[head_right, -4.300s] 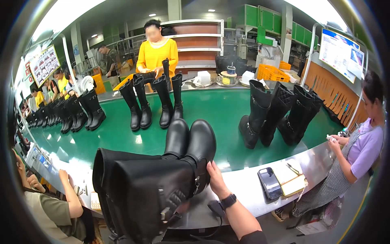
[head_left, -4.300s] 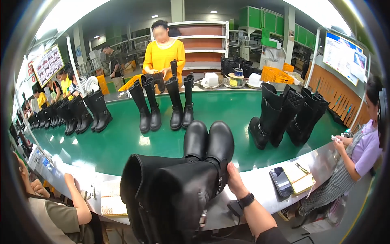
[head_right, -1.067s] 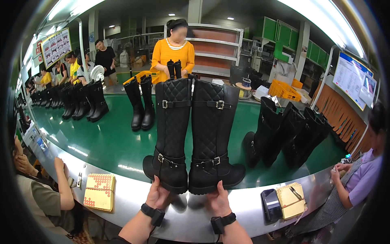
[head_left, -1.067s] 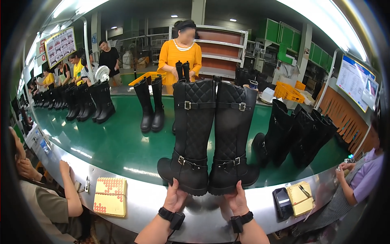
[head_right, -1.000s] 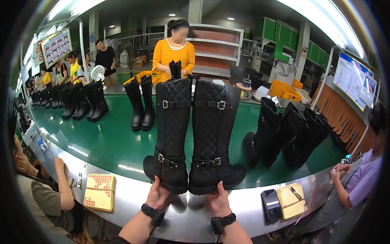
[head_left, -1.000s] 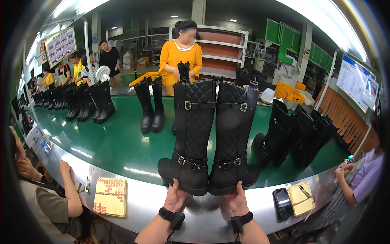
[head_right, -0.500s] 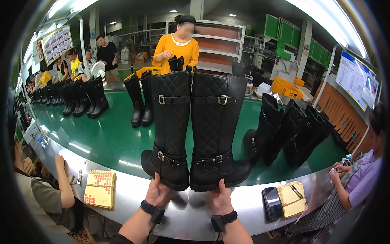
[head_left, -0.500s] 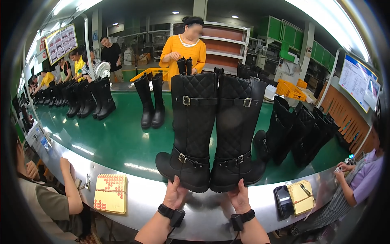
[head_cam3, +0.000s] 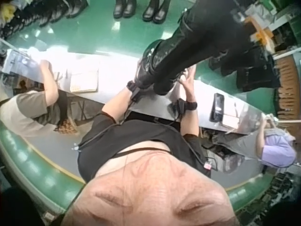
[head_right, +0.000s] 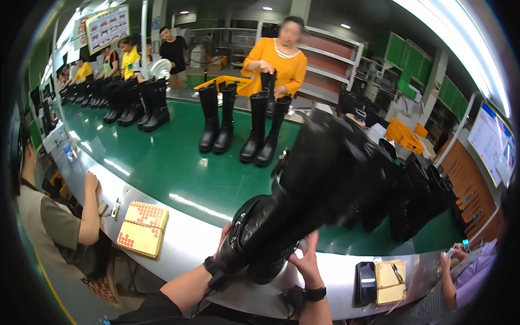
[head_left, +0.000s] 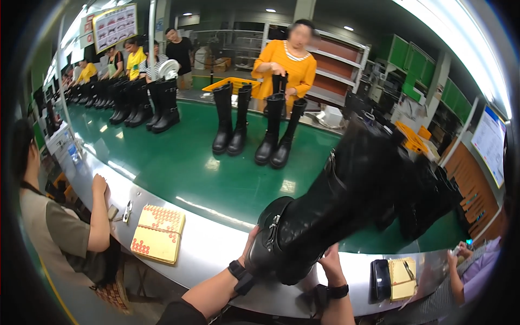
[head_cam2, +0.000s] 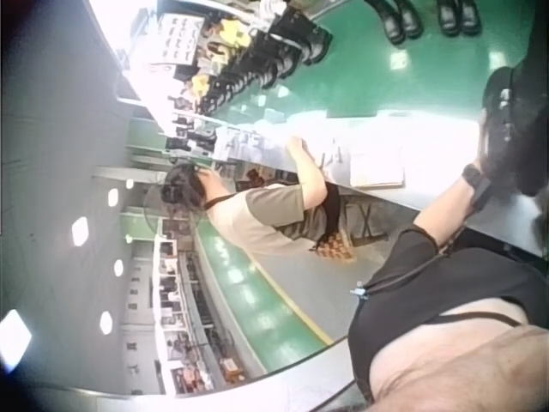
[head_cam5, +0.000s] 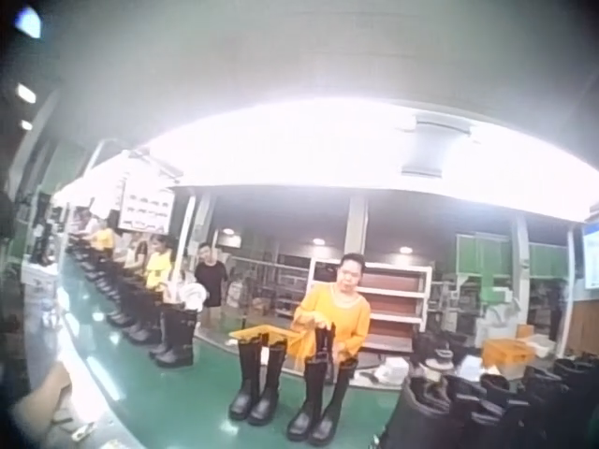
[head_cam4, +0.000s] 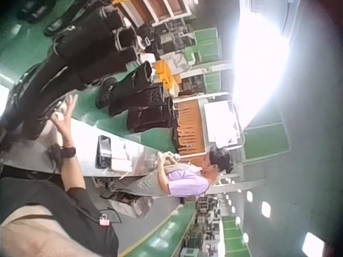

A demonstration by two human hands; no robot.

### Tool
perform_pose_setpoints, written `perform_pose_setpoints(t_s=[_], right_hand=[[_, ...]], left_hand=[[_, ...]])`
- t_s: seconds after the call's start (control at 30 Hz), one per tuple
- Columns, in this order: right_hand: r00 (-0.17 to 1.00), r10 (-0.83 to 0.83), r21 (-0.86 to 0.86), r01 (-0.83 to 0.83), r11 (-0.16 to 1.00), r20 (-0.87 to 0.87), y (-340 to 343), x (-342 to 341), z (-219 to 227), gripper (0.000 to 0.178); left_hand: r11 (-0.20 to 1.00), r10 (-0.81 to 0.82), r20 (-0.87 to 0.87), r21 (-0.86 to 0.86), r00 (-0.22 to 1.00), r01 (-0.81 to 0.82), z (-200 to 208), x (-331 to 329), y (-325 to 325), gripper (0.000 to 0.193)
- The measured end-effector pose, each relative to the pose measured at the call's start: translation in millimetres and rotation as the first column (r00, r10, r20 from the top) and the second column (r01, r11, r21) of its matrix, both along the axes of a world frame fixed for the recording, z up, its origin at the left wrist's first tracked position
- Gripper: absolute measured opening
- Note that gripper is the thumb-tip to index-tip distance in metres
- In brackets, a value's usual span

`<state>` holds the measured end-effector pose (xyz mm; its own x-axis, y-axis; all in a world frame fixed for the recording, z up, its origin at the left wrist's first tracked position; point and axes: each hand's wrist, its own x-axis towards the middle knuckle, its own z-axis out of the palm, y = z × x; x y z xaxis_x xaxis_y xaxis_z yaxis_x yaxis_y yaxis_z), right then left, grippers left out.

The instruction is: Inspecting and checking zippers on newly manufactured boots on a factory production line.

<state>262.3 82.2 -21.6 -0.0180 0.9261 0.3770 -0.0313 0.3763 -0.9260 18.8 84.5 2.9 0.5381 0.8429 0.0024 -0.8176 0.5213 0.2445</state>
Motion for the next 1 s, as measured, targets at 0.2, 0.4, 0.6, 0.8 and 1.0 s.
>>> perform_pose_setpoints(t_s=[0.2,0.4,0.6,0.8,1.0], right_hand=[[0.990,0.074,-0.048,-0.069,0.996,0.118,-21.1,28.7,78.0,0.059],[0.742,0.261,-0.160,-0.207,0.965,0.617,-34.1,24.7,112.9,0.056],[0.647,0.321,-0.273,-0.178,0.946,0.691,-49.8,14.6,135.9,0.052],[0.997,-0.080,-0.325,0.076,0.943,0.001,52.5,3.9,135.6,0.047],[0.710,-0.593,-0.003,0.642,0.767,0.380,240.2,10.2,130.3,0.076]], left_hand=[[0.943,-0.323,0.310,0.027,0.894,0.331,-10.0,-3.0,9.1,0.049],[0.940,-0.275,-0.156,0.163,0.949,0.299,-26.1,28.5,-14.5,0.037],[0.920,-0.377,-0.066,0.084,0.924,0.382,-3.4,29.0,-6.3,0.040],[0.979,-0.195,-0.370,-0.126,0.908,0.159,-24.3,-24.4,31.6,0.048],[0.983,-0.181,-0.287,-0.085,0.941,0.164,-48.1,-38.8,43.3,0.040]])
